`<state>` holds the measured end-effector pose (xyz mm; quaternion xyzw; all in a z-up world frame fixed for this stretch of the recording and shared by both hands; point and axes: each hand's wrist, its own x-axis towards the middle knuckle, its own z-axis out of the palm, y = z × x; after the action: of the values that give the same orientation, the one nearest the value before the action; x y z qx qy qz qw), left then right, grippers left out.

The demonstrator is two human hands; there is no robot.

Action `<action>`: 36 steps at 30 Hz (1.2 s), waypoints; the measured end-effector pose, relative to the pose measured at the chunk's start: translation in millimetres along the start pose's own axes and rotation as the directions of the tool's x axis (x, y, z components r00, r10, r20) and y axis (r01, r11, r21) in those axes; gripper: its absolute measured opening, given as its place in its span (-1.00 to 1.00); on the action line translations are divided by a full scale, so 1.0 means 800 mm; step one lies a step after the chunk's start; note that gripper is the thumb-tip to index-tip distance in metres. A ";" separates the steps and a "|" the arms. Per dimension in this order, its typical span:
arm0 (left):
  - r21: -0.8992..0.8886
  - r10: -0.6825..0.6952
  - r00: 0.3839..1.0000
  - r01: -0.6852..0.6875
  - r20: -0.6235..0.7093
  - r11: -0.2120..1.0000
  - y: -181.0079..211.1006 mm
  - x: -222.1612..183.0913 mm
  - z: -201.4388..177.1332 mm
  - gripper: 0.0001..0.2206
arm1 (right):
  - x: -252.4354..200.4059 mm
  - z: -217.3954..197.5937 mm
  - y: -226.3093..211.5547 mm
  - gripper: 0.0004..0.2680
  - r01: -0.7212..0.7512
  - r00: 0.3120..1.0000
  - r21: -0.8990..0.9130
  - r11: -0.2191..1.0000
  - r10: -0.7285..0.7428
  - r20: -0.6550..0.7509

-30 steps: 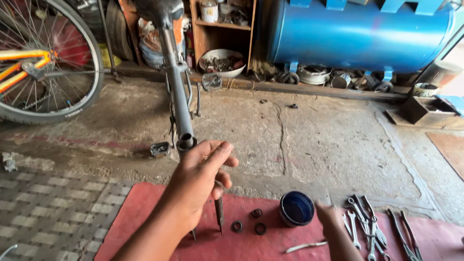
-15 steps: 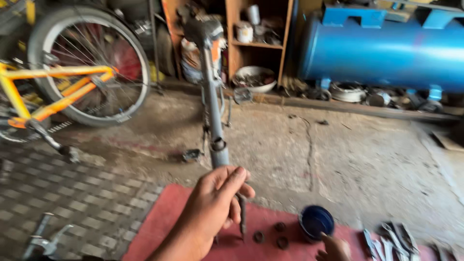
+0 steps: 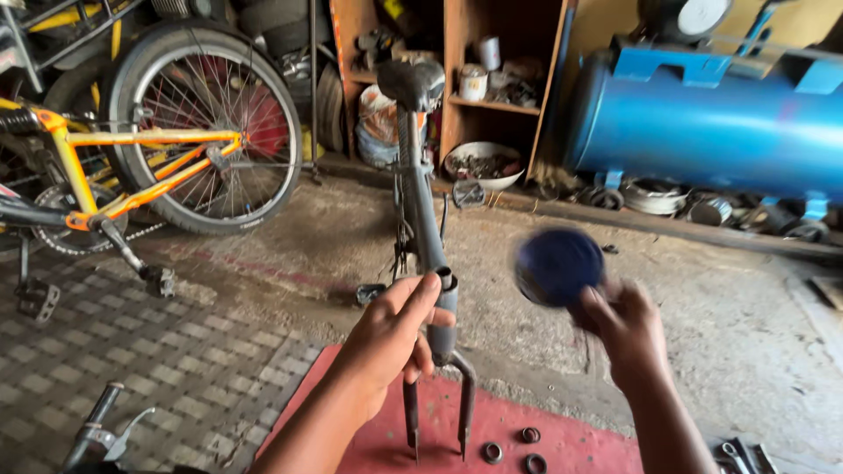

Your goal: The person applies grease to the headset cups of a bicycle frame and installs the bearings and fork by hand.

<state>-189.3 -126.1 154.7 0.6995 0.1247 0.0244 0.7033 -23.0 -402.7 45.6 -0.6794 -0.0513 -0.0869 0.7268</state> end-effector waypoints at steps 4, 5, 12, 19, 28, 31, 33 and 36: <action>-0.284 -0.067 0.998 0.064 -0.001 0.957 0.019 -0.010 -0.020 -0.35 | -0.067 0.097 -0.173 -0.80 0.165 0.944 0.091 0.982 -0.184 0.276; -0.379 -0.087 0.996 0.081 0.001 0.922 0.021 -0.014 -0.028 -0.33 | -0.086 0.117 -0.203 -0.80 0.193 0.912 0.107 0.975 -0.218 0.347; -0.761 0.114 0.986 0.020 0.124 0.649 0.024 -0.056 -0.101 -0.13 | -0.174 0.188 -0.277 -0.79 0.258 0.841 -0.060 0.964 -0.194 0.505; -0.758 0.289 0.951 -0.108 0.109 0.643 0.028 -0.069 -0.133 -0.40 | -0.226 0.184 -0.256 -0.65 0.564 0.825 -0.565 0.602 -0.382 0.417; -0.508 0.276 0.956 -0.289 -0.101 0.812 0.023 -0.062 -0.116 -0.35 | -0.249 0.245 -0.244 -0.48 0.740 0.660 -0.669 0.070 -0.269 0.702; -0.442 0.279 0.955 -0.295 -0.102 0.847 0.008 -0.051 -0.109 -0.30 | -0.238 0.252 -0.234 -0.56 0.751 0.653 -0.654 0.092 -0.247 0.716; -0.405 0.357 0.929 -0.365 -0.099 0.838 0.004 -0.042 -0.101 -0.28 | -0.228 0.248 -0.227 -0.65 0.771 0.622 -0.634 0.052 -0.273 0.734; -0.410 0.436 0.895 -0.433 -0.091 0.803 -0.001 -0.034 -0.091 -0.26 | -0.217 0.242 -0.218 -0.73 0.781 0.595 -0.625 -0.010 -0.293 0.749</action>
<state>-231.0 -60.6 158.6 0.5417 -0.0498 0.2081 0.8129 -218.8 -210.6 196.8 -0.8815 -0.4056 -0.2377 0.0438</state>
